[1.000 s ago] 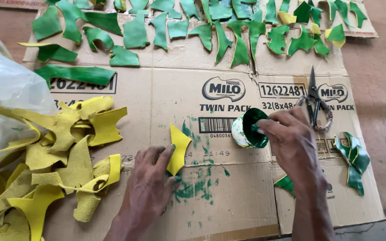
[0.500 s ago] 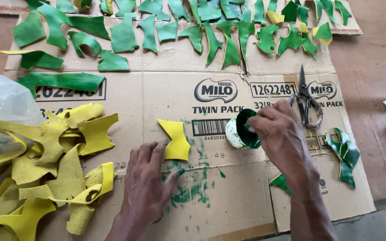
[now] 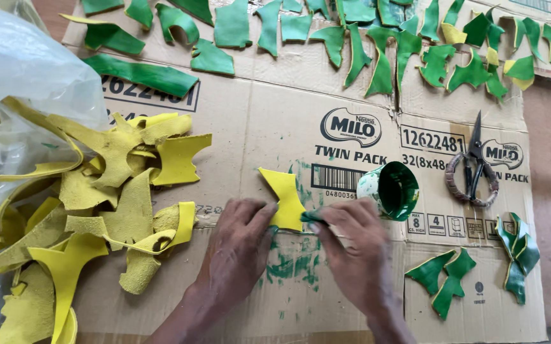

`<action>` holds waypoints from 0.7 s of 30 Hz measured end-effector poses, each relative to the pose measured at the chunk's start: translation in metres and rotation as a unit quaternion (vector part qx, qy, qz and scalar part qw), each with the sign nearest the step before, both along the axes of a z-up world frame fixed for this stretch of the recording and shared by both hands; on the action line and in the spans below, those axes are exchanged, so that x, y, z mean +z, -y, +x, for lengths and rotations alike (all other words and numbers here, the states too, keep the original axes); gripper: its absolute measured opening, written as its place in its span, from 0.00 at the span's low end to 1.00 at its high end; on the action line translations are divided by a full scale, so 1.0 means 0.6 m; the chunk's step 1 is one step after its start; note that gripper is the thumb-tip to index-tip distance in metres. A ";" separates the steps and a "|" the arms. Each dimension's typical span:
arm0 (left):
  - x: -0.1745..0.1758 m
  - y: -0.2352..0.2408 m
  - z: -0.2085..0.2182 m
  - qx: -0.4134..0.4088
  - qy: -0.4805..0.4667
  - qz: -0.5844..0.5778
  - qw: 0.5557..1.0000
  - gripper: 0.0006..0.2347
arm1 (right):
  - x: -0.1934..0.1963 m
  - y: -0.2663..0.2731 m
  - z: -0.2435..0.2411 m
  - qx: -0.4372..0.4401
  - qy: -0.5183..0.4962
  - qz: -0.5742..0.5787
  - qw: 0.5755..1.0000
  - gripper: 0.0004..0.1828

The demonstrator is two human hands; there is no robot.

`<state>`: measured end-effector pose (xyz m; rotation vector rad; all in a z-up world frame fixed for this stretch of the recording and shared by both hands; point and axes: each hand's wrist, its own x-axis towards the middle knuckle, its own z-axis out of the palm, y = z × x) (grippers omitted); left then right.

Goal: The person paints yellow foam pieces green using a small sponge and a paint can. They repeatedly pick up pieces, apply green paint to the surface, and place them on a cardboard surface to dry.

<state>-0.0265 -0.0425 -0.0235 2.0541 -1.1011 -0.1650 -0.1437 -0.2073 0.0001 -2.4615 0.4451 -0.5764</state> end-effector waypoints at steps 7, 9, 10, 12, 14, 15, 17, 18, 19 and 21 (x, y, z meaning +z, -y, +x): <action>-0.005 -0.002 0.010 0.040 -0.055 0.002 0.998 0.08 | -0.051 -0.015 0.067 0.014 -0.014 -0.011 1.000 0.10; -0.007 -0.005 0.012 0.043 -0.060 -0.003 0.997 0.07 | -0.059 -0.008 0.096 0.013 -0.006 -0.011 1.000 0.09; -0.008 -0.006 0.013 0.042 -0.064 -0.005 0.997 0.07 | -0.063 -0.003 0.111 0.005 -0.010 -0.004 1.000 0.08; -0.012 -0.008 0.011 0.039 -0.066 -0.012 0.997 0.06 | -0.066 0.000 0.116 0.008 -0.014 -0.005 1.000 0.08; -0.020 -0.009 0.017 0.038 -0.059 -0.025 0.997 0.06 | -0.064 0.002 0.110 0.032 -0.010 -0.023 0.999 0.09; -0.022 -0.010 0.019 0.034 -0.058 -0.022 0.998 0.06 | -0.058 -0.003 0.103 0.041 -0.021 -0.026 0.999 0.10; -0.025 -0.010 0.017 0.029 -0.052 -0.021 0.998 0.06 | -0.046 -0.013 0.087 0.064 -0.039 -0.035 0.997 0.11; -0.027 -0.011 0.016 0.028 -0.055 -0.017 0.998 0.06 | -0.049 -0.011 0.093 0.048 -0.043 -0.029 0.997 0.10; -0.028 -0.011 0.013 0.027 -0.058 -0.012 0.998 0.06 | -0.054 -0.002 0.106 0.032 -0.048 -0.024 0.998 0.10; -0.027 -0.008 0.017 0.030 -0.055 -0.017 0.998 0.08 | -0.060 0.012 0.131 0.020 -0.027 -0.028 0.999 0.10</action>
